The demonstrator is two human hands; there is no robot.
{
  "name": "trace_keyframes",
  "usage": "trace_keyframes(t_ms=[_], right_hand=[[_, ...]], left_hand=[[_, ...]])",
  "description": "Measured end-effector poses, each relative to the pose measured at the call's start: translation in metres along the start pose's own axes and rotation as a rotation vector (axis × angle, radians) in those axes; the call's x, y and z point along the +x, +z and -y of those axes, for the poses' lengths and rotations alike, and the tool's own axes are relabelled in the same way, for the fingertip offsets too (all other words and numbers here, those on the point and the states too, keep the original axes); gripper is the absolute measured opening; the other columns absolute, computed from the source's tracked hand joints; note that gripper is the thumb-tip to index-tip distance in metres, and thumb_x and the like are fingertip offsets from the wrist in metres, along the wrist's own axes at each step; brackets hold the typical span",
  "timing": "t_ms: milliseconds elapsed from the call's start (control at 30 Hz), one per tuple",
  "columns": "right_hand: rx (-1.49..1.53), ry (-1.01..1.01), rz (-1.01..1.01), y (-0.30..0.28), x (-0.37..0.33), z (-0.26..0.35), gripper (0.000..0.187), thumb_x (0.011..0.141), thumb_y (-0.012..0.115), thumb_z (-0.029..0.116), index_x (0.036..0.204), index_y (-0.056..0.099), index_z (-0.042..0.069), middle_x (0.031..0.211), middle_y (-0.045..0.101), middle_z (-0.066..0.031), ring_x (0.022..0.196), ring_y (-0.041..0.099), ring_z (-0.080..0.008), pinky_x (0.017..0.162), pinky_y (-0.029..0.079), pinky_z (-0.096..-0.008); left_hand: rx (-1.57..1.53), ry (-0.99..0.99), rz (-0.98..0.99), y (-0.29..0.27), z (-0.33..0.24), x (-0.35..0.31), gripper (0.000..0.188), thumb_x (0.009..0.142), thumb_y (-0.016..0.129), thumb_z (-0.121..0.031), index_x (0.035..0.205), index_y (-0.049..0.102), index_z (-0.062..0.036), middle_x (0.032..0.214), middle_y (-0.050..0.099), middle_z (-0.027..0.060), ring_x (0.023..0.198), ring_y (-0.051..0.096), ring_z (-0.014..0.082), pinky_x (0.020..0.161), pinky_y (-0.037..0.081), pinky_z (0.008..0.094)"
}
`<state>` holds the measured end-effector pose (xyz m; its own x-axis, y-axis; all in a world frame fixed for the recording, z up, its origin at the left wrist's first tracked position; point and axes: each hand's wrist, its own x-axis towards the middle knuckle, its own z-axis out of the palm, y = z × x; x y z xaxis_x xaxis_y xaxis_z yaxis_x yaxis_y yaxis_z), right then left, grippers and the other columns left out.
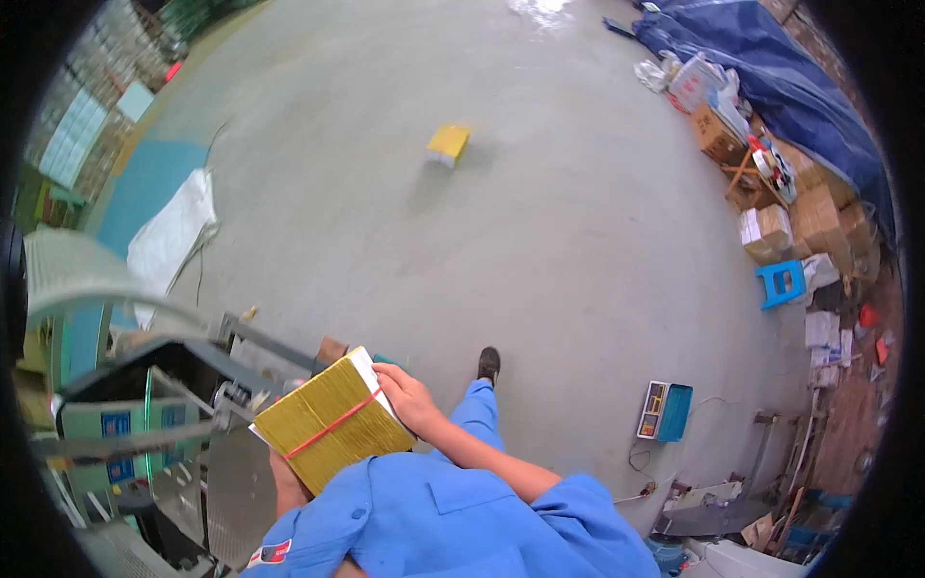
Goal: The recorder weighs stacks of yellow paper, inserts separator sheets, and uses a banding machine to secure the stacks.
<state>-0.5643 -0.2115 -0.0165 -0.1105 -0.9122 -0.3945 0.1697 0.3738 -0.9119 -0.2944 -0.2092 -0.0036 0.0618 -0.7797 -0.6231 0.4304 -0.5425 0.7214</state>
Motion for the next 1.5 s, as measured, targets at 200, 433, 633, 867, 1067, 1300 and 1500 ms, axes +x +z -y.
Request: trace_keyframes(t_ms=[200, 433, 633, 867, 1067, 1300, 1500], right_hand=[[-0.064, 0.057, -0.168, -0.187, 0.076, 0.057, 0.034, 0.101, 0.046, 0.028, 0.121, 0.057, 0.003, 0.108, 0.066, -0.0115, 0.104, 0.060, -0.0177, 0.092, 0.046, -0.0313], [-0.106, -0.084, -0.095, -0.297, 0.196, 0.137, 0.032, 0.101, 0.046, 0.026, 0.117, 0.059, 0.001, 0.101, 0.066, -0.0101, 0.097, 0.059, -0.0158, 0.088, 0.046, -0.0304], [-0.413, -0.279, -0.094, -0.353, 0.364, 0.169, 0.034, 0.100, 0.048, 0.026, 0.116, 0.065, 0.001, 0.118, 0.063, -0.0187, 0.118, 0.056, -0.0301, 0.103, 0.040, -0.0355], [-0.065, 0.111, -0.093, -0.474, 0.560, 0.196, 0.037, 0.100, 0.047, 0.028, 0.120, 0.065, 0.003, 0.118, 0.065, -0.0092, 0.114, 0.057, -0.0187, 0.097, 0.043, -0.0317], [-0.076, 0.258, -0.068, -0.583, 0.699, 0.195, 0.043, 0.101, 0.045, 0.034, 0.132, 0.057, 0.006, 0.126, 0.061, -0.0052, 0.117, 0.054, -0.0154, 0.100, 0.041, -0.0310], [-0.366, 0.503, 0.225, -0.669, 0.857, 0.132, 0.060, 0.094, 0.058, 0.042, 0.144, 0.043, 0.013, 0.138, 0.051, -0.0077, 0.129, 0.045, -0.0199, 0.108, 0.034, -0.0365], [-0.511, 0.650, 0.405, -0.721, 0.971, 0.033, 0.070, 0.084, 0.072, 0.036, 0.144, 0.042, 0.018, 0.135, 0.054, -0.0064, 0.126, 0.048, -0.0205, 0.106, 0.036, -0.0377]], left_hand=[[0.009, -0.032, 0.099, 0.224, 0.039, 0.049, 0.054, 0.100, 0.041, -0.047, 0.132, 0.050, -0.0054, 0.124, 0.060, 0.0120, 0.108, 0.062, 0.0267, 0.088, 0.053, 0.0396], [0.012, -0.063, -0.032, 0.375, 0.036, 0.126, 0.051, 0.100, 0.041, -0.045, 0.129, 0.051, -0.0041, 0.122, 0.060, 0.0131, 0.106, 0.063, 0.0274, 0.087, 0.055, 0.0415], [-0.073, -0.071, -0.047, 0.473, 0.032, 0.244, 0.046, 0.098, 0.043, -0.038, 0.125, 0.054, -0.0022, 0.117, 0.062, 0.0161, 0.100, 0.065, 0.0295, 0.080, 0.057, 0.0423], [0.026, -0.211, 0.025, 0.627, 0.049, 0.433, 0.048, 0.099, 0.039, -0.045, 0.122, 0.057, -0.0066, 0.117, 0.063, 0.0111, 0.106, 0.062, 0.0250, 0.089, 0.052, 0.0443], [0.193, -0.412, -0.027, 0.747, 0.089, 0.572, 0.054, 0.096, 0.036, -0.058, 0.119, 0.059, -0.0150, 0.114, 0.064, 0.0035, 0.102, 0.061, 0.0197, 0.088, 0.049, 0.0391], [-0.050, -0.691, -0.111, 0.807, 0.215, 0.708, 0.068, 0.094, 0.027, -0.069, 0.130, 0.053, -0.0183, 0.132, 0.053, 0.0057, 0.121, 0.049, 0.0237, 0.096, 0.040, 0.0571], [-0.271, -0.876, -0.314, 0.833, 0.331, 0.784, 0.060, 0.090, 0.034, -0.063, 0.126, 0.057, -0.0203, 0.131, 0.054, 0.0028, 0.122, 0.049, 0.0267, 0.099, 0.035, 0.0609]])
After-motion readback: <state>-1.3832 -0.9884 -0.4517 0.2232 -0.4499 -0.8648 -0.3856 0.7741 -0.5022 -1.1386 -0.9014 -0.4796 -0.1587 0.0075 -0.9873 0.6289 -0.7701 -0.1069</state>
